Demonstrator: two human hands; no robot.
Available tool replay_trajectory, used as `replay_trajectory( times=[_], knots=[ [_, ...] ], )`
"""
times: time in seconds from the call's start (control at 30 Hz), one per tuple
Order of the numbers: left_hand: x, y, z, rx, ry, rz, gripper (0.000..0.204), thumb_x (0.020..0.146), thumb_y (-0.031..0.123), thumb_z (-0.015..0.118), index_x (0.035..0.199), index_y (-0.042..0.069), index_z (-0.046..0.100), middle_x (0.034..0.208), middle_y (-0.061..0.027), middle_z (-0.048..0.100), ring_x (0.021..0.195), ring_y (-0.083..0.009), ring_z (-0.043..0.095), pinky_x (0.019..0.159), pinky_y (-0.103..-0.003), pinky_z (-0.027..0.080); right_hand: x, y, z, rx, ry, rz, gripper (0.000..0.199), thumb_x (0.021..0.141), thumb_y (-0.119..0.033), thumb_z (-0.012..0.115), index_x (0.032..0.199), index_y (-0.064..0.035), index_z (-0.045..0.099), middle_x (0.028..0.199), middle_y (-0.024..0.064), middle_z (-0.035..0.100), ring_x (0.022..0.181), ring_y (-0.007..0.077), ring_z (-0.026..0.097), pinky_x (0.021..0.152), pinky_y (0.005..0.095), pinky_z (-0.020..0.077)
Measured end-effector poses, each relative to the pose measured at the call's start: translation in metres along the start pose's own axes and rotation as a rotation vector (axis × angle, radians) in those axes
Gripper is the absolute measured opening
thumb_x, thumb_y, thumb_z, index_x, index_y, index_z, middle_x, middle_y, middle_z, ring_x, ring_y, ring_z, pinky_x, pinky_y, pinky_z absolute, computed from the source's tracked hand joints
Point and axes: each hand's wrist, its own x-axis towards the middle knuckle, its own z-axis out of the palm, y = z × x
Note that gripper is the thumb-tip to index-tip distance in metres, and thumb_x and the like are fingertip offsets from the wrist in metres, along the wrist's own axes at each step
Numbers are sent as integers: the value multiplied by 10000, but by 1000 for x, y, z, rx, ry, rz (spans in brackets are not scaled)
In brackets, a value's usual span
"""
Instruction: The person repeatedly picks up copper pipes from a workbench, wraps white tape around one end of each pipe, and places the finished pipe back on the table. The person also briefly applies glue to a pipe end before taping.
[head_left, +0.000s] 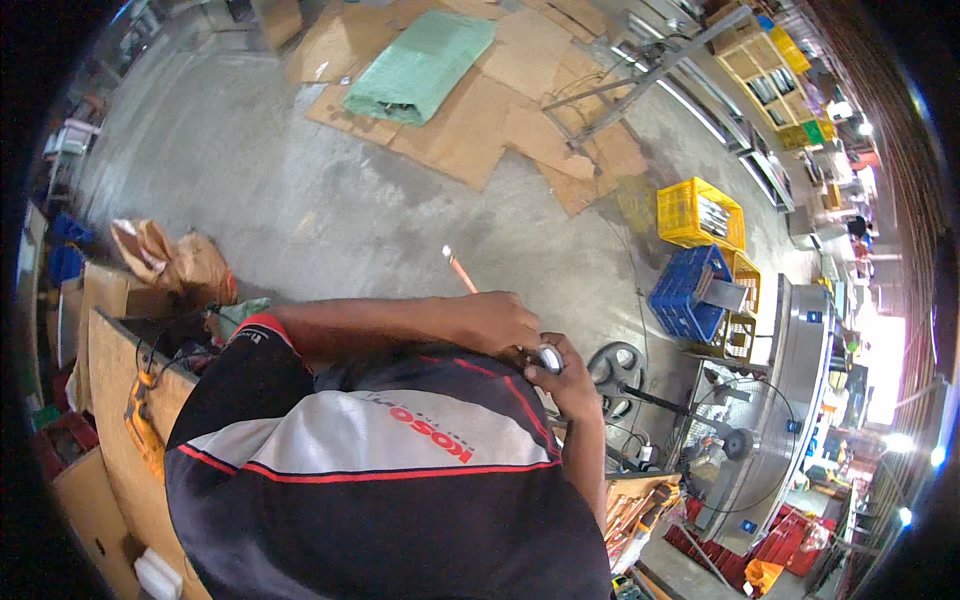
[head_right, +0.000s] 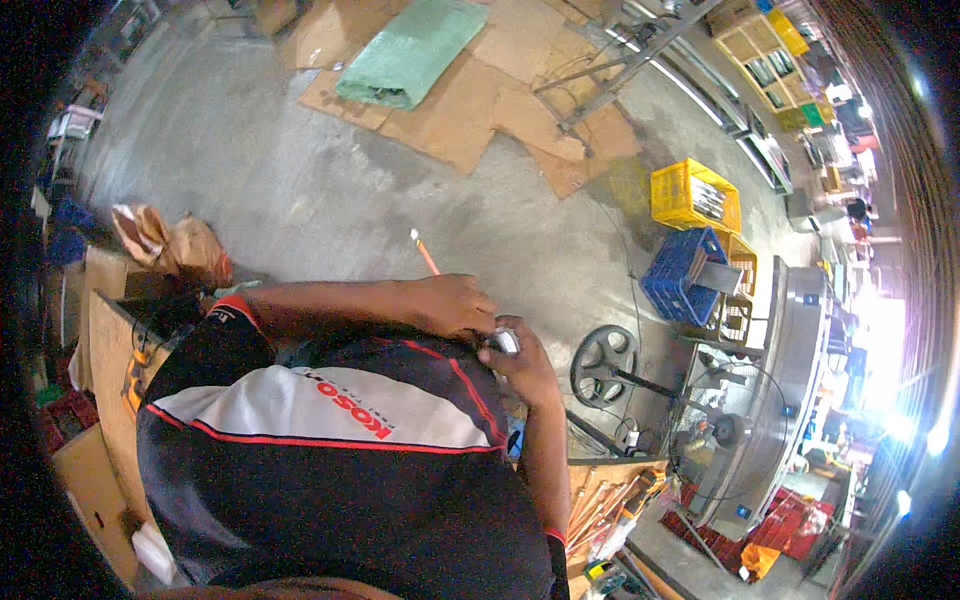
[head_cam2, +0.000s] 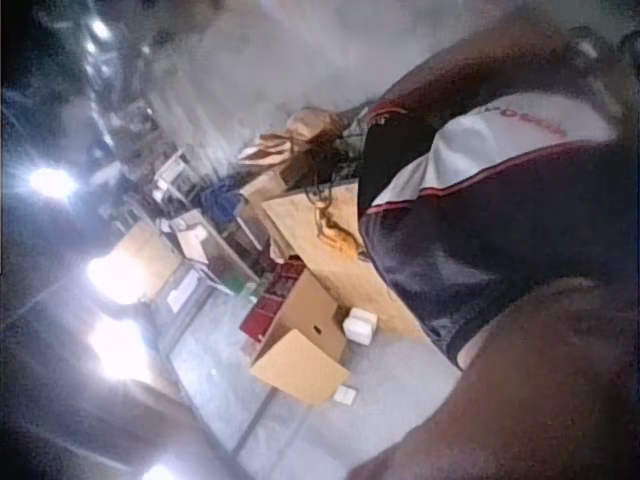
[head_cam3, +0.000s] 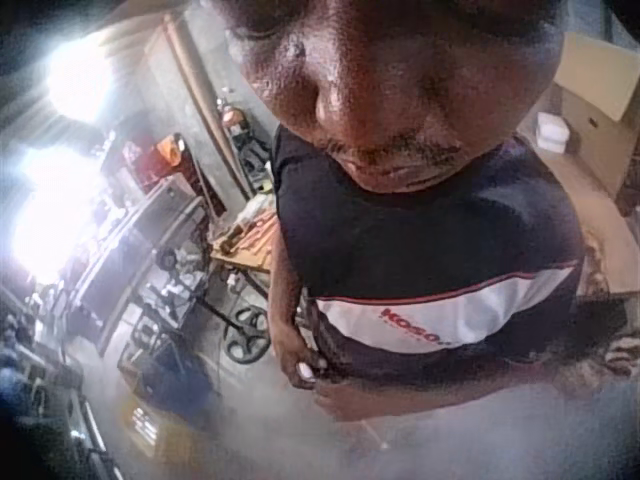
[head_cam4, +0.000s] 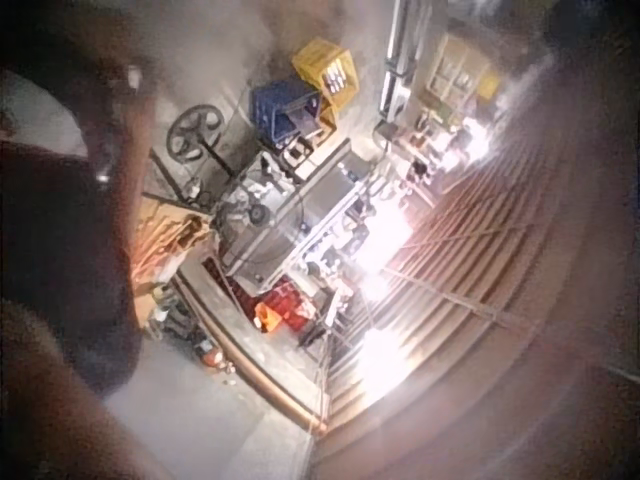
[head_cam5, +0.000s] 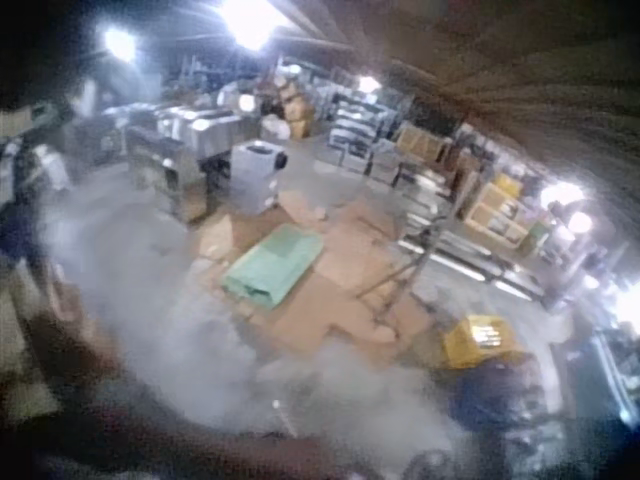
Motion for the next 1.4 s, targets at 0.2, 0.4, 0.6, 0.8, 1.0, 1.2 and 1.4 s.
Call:
replay_trajectory(
  times=[0.2, 0.4, 0.6, 0.8, 1.0, 1.2, 1.4],
  knots=[
    [-2, -5, -39, 135, -105, -118, 271, 818, 352, 672, 968, 128, 639, 898, -62, 622, 872, -276, 629, 791, -432, 473, -27, 2, -43, 65, 24, -32, 462, 720, 30, 739, 1141, -42, 562, 898, 84, 637, 774, 163, 623, 698, 292, 525],
    [-17, 2, -107, 31, -156, -156, 254, 830, 333, 691, 943, 105, 697, 852, -97, 678, 879, -318, 650, 794, -451, 474, -80, 20, -91, 357, -106, -119, 432, 737, 44, 731, 1120, -24, 542, 926, 148, 668, 747, 186, 658, 646, 284, 513],
    [-11, 25, -155, -19, -270, -196, 253, 855, 329, 672, 990, 118, 708, 853, -68, 682, 883, -297, 646, 793, -437, 485, -86, 5, -86, 219, -263, 34, 369, 772, -19, 735, 1109, -8, 585, 884, 81, 645, 714, 151, 636, 593, 269, 486],
    [-6, 44, -179, -108, -249, -160, 293, 862, 337, 694, 1036, 101, 700, 902, -76, 702, 853, -301, 655, 753, -432, 494, -113, -34, -57, -259, -10, -213, 377, 747, -157, 798, 1064, -17, 650, 932, 123, 696, 826, 221, 682, 737, 333, 514],
    [1, 61, -211, -359, -224, -73, 256, 882, 305, 713, 1023, 93, 690, 857, -71, 703, 723, -297, 666, 621, -404, 497, -144, -53, -53, -127, -82, -394, 348, 735, -28, 779, 1058, -35, 651, 915, 160, 703, 829, 322, 702, 734, 387, 536],
    [-4, 63, -208, -442, -277, -141, 231, 861, 255, 750, 998, 81, 682, 828, -69, 704, 690, -251, 674, 569, -365, 492, -158, -58, -43, -296, -103, -216, 373, 757, -8, 743, 1119, -35, 658, 1031, 174, 712, 924, 324, 708, 801, 388, 545],
    [-17, 67, -207, -519, -302, -212, 208, 841, 198, 755, 972, 72, 656, 797, -57, 710, 706, -244, 676, 609, -368, 463, -166, -55, -38, -305, -106, -203, 399, 772, -15, 743, 1160, -47, 659, 1075, 178, 708, 962, 330, 702, 835, 386, 544]
  ],
)
